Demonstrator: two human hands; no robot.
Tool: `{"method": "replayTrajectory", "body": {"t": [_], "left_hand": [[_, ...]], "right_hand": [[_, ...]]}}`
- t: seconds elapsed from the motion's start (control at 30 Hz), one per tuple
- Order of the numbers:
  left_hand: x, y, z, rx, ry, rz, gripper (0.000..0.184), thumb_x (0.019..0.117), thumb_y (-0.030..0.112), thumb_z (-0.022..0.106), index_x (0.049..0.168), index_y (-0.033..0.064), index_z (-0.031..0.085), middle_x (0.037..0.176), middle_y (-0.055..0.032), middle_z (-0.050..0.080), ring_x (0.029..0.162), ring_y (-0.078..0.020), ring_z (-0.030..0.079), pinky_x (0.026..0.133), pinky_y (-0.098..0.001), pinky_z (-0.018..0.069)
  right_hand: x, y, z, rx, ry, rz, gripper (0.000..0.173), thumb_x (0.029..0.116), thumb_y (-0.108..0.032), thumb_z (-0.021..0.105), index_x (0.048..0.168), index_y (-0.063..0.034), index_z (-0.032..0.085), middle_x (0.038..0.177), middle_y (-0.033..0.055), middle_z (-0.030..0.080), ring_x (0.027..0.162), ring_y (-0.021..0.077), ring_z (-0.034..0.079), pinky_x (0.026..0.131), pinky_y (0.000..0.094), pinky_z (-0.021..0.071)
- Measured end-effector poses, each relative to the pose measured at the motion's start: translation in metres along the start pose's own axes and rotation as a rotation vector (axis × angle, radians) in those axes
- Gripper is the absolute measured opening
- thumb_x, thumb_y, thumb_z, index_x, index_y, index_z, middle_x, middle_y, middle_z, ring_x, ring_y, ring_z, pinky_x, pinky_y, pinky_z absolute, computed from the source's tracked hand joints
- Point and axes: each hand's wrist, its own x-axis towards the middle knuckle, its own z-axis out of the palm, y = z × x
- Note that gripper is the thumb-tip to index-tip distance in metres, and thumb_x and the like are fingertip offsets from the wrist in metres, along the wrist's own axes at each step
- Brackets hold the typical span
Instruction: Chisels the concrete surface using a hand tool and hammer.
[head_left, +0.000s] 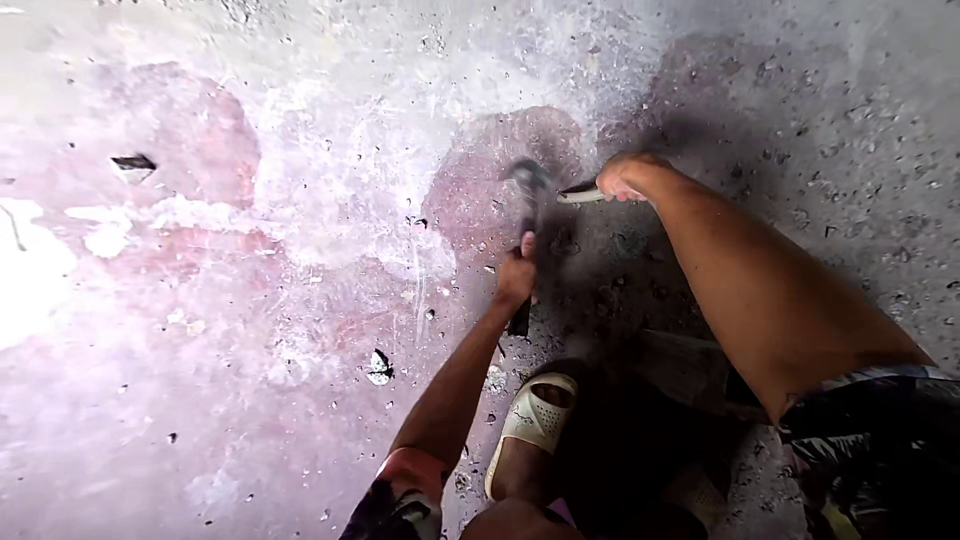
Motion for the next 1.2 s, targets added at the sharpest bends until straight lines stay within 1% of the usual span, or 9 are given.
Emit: {"method": "replayTrajectory", "body": {"t": [0.1, 0.27, 0.43, 0.6, 0.77, 0.87, 0.97, 1.1, 1.2], "left_hand": [[-0.013, 0.019, -0.012, -0.099, 0.055, -0.036, 0.055, 0.1109, 0.055, 0.028, 0.090, 0.0077, 0.047, 0.053, 0.0008, 0.038, 0.036, -0.0134, 0.042, 0.037, -0.0328, 0.0463], [-0.035, 0.007, 0.005, -0.269, 0.199, 0.247, 0.051, 0.1119, 0.051, 0.026, 0.091, 0.0096, 0.047, 0.050, 0.0021, 0.037, 0.035, -0.0116, 0.039, 0.034, -0.0304, 0.0424], [0.004, -0.002, 0.008, -0.003, -0.029, -0.072, 0.061, 0.1095, 0.059, 0.026, 0.090, 0.0063, 0.050, 0.056, -0.0014, 0.043, 0.039, -0.0149, 0.045, 0.040, -0.0340, 0.0478], [-0.029, 0.005, 0.008, -0.156, 0.017, 0.029, 0.057, 0.1093, 0.059, 0.028, 0.090, 0.0093, 0.048, 0.053, 0.0005, 0.039, 0.036, -0.0136, 0.040, 0.036, -0.0325, 0.0447], [-0.060, -0.026, -0.004, -0.180, 0.014, -0.051, 0.058, 0.1082, 0.060, 0.029, 0.098, 0.0077, 0.051, 0.052, 0.0003, 0.039, 0.035, -0.0120, 0.041, 0.035, -0.0302, 0.0456], [-0.083, -0.063, -0.024, -0.214, 0.050, -0.206, 0.054, 0.1113, 0.051, 0.029, 0.092, 0.0052, 0.050, 0.050, 0.0010, 0.038, 0.034, -0.0112, 0.040, 0.034, -0.0286, 0.0433], [-0.115, -0.091, -0.047, -0.416, -0.013, -0.308, 0.058, 0.1113, 0.053, 0.018, 0.093, 0.0076, 0.049, 0.048, 0.0039, 0.036, 0.032, -0.0086, 0.038, 0.032, -0.0257, 0.0406], [-0.144, -0.109, -0.065, -0.690, -0.108, -0.366, 0.066, 0.1090, 0.059, 0.011, 0.087, 0.0123, 0.052, 0.048, 0.0060, 0.040, 0.032, -0.0066, 0.043, 0.031, -0.0221, 0.0407], [-0.155, -0.109, -0.061, -0.710, -0.100, -0.371, 0.067, 0.1087, 0.060, 0.011, 0.086, 0.0126, 0.053, 0.048, 0.0062, 0.041, 0.032, -0.0061, 0.044, 0.031, -0.0215, 0.0413]], "right_hand": [[-0.005, -0.013, 0.000, -0.072, 0.031, -0.015, 0.030, 0.1030, -0.018, 0.052, 0.113, 0.0068, 0.064, 0.119, 0.0240, 0.063, 0.106, 0.0333, 0.062, 0.090, 0.0557, 0.0474], [0.002, -0.012, -0.002, -0.019, 0.004, -0.003, 0.028, 0.1031, -0.015, 0.052, 0.118, 0.0061, 0.063, 0.122, 0.0224, 0.062, 0.107, 0.0312, 0.060, 0.092, 0.0539, 0.0469], [-0.002, 0.000, 0.001, -0.132, 0.063, -0.010, 0.033, 0.1018, -0.020, 0.054, 0.113, 0.0088, 0.066, 0.123, 0.0281, 0.063, 0.115, 0.0404, 0.062, 0.093, 0.0639, 0.0464], [0.000, 0.028, 0.003, 0.041, 0.035, -0.014, 0.033, 0.1051, -0.021, 0.051, 0.115, 0.0077, 0.064, 0.118, 0.0251, 0.061, 0.106, 0.0347, 0.060, 0.091, 0.0568, 0.0461], [0.014, 0.103, 0.028, 0.368, 0.051, -0.049, 0.047, 0.1134, -0.036, 0.036, 0.127, -0.0002, 0.062, 0.099, 0.0172, 0.058, 0.077, 0.0246, 0.050, 0.071, 0.0464, 0.0439], [0.022, 0.171, 0.045, 0.374, 0.094, -0.048, 0.047, 0.1134, -0.028, 0.032, 0.132, 0.0068, 0.057, 0.114, 0.0297, 0.061, 0.095, 0.0404, 0.060, 0.086, 0.0598, 0.0473], [0.020, 0.224, 0.049, 0.193, 0.112, -0.004, 0.045, 0.1125, -0.024, 0.036, 0.123, 0.0123, 0.060, 0.126, 0.0373, 0.060, 0.120, 0.0526, 0.059, 0.097, 0.0719, 0.0434], [0.008, 0.272, 0.054, 0.091, 0.117, 0.027, 0.055, 0.1103, -0.043, 0.044, 0.123, 0.0075, 0.059, 0.116, 0.0343, 0.064, 0.112, 0.0519, 0.063, 0.088, 0.0714, 0.0485], [0.006, 0.280, 0.061, 0.142, 0.135, -0.078, 0.049, 0.1107, -0.040, 0.044, 0.129, 0.0038, 0.058, 0.117, 0.0332, 0.065, 0.111, 0.0518, 0.064, 0.089, 0.0706, 0.0486]]}}
